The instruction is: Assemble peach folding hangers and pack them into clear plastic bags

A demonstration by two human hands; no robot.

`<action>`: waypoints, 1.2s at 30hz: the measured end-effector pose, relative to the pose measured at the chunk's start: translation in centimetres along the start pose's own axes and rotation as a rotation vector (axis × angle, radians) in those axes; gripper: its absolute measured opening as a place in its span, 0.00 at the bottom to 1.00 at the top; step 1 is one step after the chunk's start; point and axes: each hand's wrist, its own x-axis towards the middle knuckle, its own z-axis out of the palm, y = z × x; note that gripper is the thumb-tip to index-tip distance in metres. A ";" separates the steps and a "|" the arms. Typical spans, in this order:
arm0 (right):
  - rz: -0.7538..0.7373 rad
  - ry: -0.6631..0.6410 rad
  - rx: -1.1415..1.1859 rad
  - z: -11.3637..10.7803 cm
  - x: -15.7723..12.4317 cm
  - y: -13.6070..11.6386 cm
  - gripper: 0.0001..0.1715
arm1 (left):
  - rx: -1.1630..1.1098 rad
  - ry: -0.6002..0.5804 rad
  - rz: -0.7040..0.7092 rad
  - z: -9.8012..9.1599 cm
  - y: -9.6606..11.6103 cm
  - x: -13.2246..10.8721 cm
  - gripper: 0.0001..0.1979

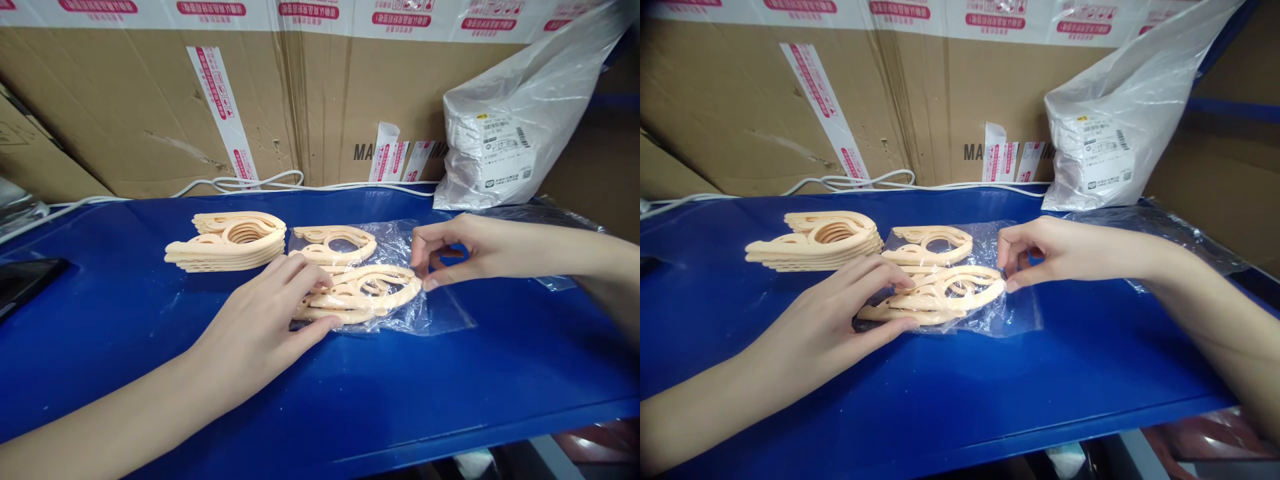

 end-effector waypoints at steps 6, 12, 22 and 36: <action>0.063 0.025 -0.026 0.0 0.5 0.9 0.19 | -0.063 -0.025 -0.006 0.0 0.1 0.1 0.04; -0.009 0.166 0.191 1.7 1.8 0.4 0.25 | -0.102 -0.052 -0.021 0.0 0.1 0.0 0.04; 0.027 0.174 0.564 3.5 2.9 -0.1 0.25 | -0.116 -0.043 0.009 0.1 0.1 0.0 0.03; 0.042 0.096 0.463 2.5 1.8 -0.3 0.22 | -0.166 -0.052 -0.011 0.2 0.4 0.0 0.02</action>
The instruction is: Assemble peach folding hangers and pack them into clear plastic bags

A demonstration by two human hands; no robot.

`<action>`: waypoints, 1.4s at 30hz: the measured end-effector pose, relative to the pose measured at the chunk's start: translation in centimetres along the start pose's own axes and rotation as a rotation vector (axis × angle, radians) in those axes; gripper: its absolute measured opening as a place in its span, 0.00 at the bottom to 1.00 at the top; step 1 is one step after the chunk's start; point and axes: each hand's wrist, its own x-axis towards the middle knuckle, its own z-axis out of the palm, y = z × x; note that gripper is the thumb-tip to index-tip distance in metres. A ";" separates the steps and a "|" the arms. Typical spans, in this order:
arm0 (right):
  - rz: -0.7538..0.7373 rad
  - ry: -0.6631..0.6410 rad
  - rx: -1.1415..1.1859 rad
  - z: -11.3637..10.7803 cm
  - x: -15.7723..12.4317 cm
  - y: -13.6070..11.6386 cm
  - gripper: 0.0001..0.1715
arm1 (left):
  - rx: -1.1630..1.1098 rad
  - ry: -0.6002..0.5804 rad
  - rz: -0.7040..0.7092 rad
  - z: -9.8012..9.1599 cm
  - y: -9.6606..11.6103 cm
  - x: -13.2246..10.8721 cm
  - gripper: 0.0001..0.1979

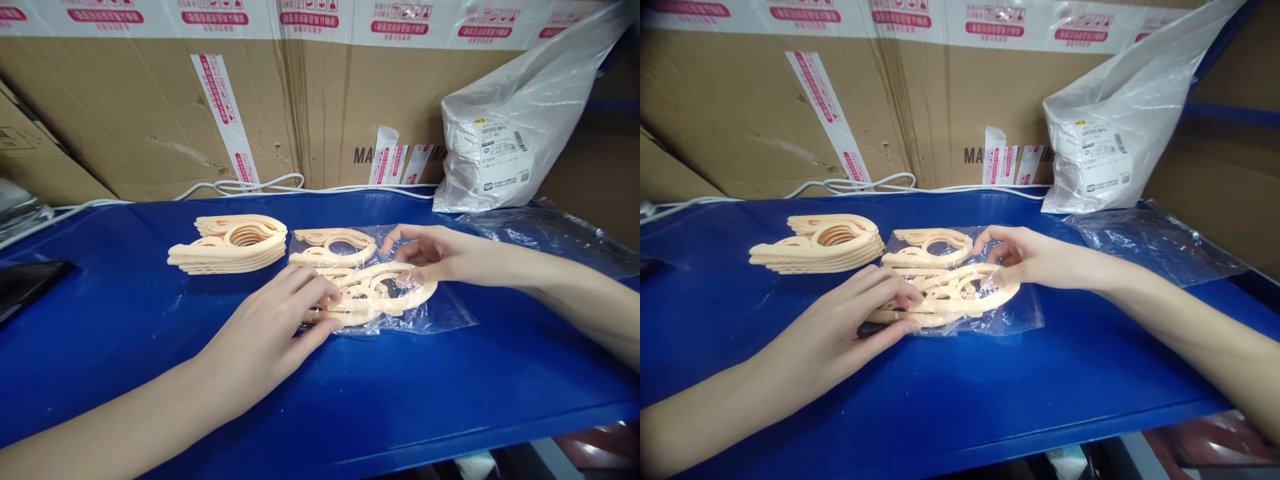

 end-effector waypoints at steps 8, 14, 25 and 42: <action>0.040 0.179 -0.087 0.8 -0.4 -0.6 0.20 | -0.062 -0.035 -0.089 0.0 -0.3 0.1 0.05; 0.077 0.143 -0.033 0.7 -0.3 -0.3 0.22 | 0.017 -0.031 0.024 0.0 0.0 0.1 0.09; 0.113 0.329 0.128 1.7 0.3 0.4 0.19 | 0.109 -0.050 0.132 -0.3 0.3 0.1 0.15; 0.111 0.240 0.109 2.4 0.3 -0.4 0.24 | 0.153 -0.057 0.128 -0.8 -0.1 0.2 0.16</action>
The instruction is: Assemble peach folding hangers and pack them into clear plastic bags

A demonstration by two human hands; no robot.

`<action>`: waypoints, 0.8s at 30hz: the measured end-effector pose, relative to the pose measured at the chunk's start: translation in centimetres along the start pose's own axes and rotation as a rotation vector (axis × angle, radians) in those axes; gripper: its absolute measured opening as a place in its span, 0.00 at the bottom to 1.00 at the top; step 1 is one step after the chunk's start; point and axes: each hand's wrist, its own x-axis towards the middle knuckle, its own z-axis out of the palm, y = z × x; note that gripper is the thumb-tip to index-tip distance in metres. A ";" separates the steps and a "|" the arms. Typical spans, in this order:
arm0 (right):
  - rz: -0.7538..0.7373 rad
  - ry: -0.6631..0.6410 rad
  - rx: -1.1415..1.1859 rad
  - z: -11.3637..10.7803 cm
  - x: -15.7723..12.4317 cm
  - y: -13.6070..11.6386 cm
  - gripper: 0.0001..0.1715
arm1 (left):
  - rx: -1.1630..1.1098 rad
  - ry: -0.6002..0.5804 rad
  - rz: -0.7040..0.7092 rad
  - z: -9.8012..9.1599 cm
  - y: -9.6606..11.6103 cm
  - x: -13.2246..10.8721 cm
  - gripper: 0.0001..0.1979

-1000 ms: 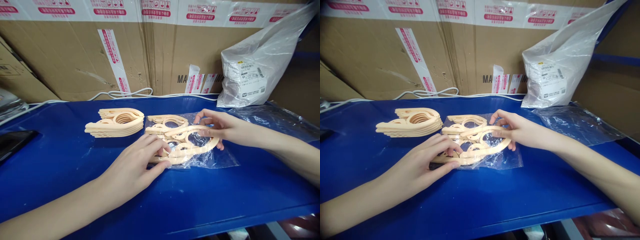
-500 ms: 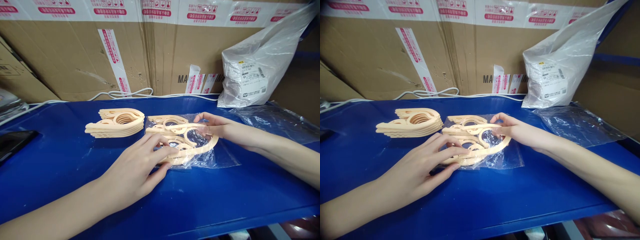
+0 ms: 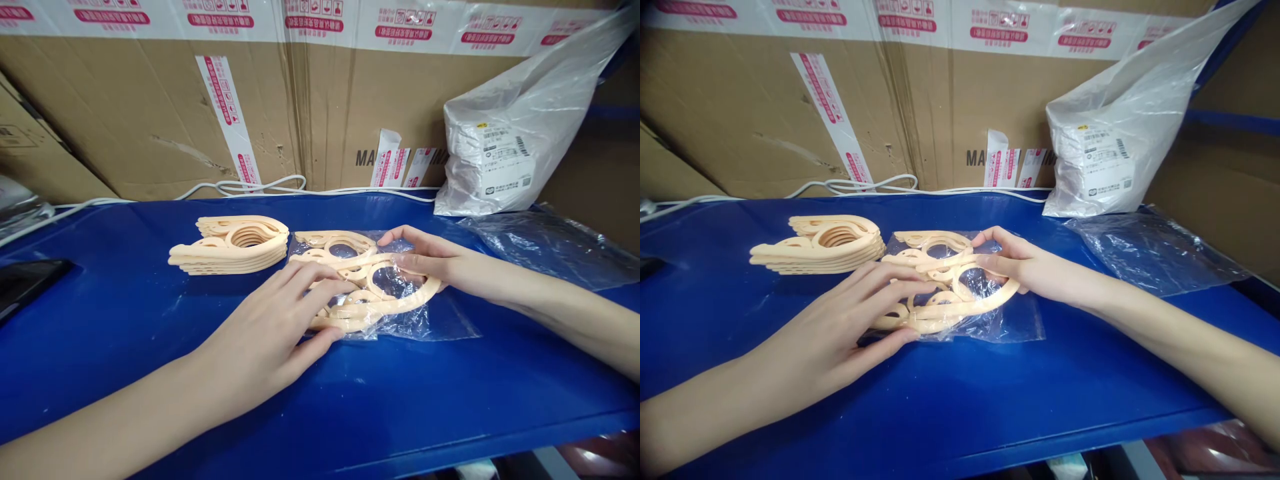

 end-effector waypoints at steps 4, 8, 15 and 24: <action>0.054 -0.012 0.052 0.2 -0.4 -0.7 0.25 | 0.068 -0.032 -0.049 -0.8 -0.5 -0.1 0.28; 0.124 -0.035 0.148 -0.2 -0.3 -0.6 0.27 | 0.074 -0.079 -0.066 -1.2 -1.0 -0.2 0.30; 0.165 -0.057 -0.001 0.5 -0.5 -0.8 0.33 | 0.083 -0.113 -0.094 -0.2 -1.5 -0.4 0.34; -0.139 -0.008 -0.548 -0.8 -1.8 -0.3 0.44 | 0.137 -0.144 -0.062 1.0 -1.3 -0.2 0.26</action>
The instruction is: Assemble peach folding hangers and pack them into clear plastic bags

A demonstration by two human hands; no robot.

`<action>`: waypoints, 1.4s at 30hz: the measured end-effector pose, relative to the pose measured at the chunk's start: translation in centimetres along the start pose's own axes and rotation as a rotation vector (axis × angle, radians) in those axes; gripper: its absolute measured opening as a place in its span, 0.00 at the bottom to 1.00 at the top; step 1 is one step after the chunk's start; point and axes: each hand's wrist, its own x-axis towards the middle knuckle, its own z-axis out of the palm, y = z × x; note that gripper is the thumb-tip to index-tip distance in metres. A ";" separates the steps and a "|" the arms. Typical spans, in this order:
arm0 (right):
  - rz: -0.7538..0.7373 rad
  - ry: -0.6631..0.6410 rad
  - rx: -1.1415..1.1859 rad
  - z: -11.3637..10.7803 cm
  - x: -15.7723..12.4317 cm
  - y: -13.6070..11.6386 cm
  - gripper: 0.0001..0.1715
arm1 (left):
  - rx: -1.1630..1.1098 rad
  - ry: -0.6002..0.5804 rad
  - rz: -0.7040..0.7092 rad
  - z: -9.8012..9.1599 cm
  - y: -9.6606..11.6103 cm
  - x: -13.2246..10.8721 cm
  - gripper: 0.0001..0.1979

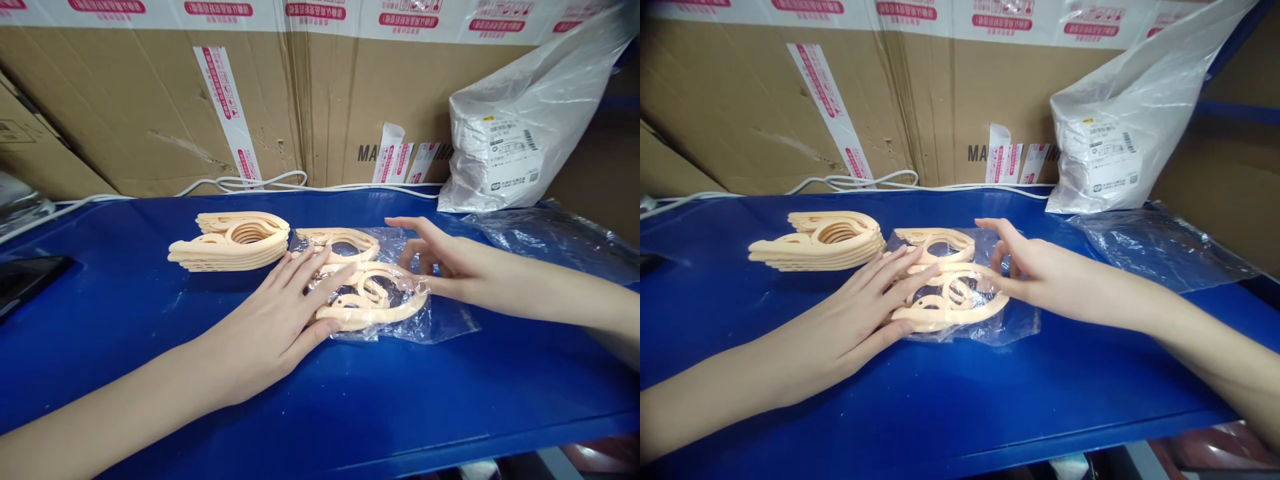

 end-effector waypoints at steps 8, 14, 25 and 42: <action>-0.063 -0.036 -0.152 -0.9 0.4 0.4 0.39 | 0.023 -0.009 0.025 -0.1 0.5 -0.1 0.23; -0.098 -0.202 -0.179 -2.1 -0.4 0.1 0.45 | -0.002 -0.010 0.010 0.0 0.5 0.0 0.23; -0.219 -0.133 -0.088 -0.4 0.6 0.0 0.50 | -0.026 0.056 0.010 0.4 0.4 -0.1 0.26; -0.266 0.020 0.038 0.7 1.0 -0.4 0.44 | 0.010 0.047 0.050 0.1 -0.4 -0.1 0.30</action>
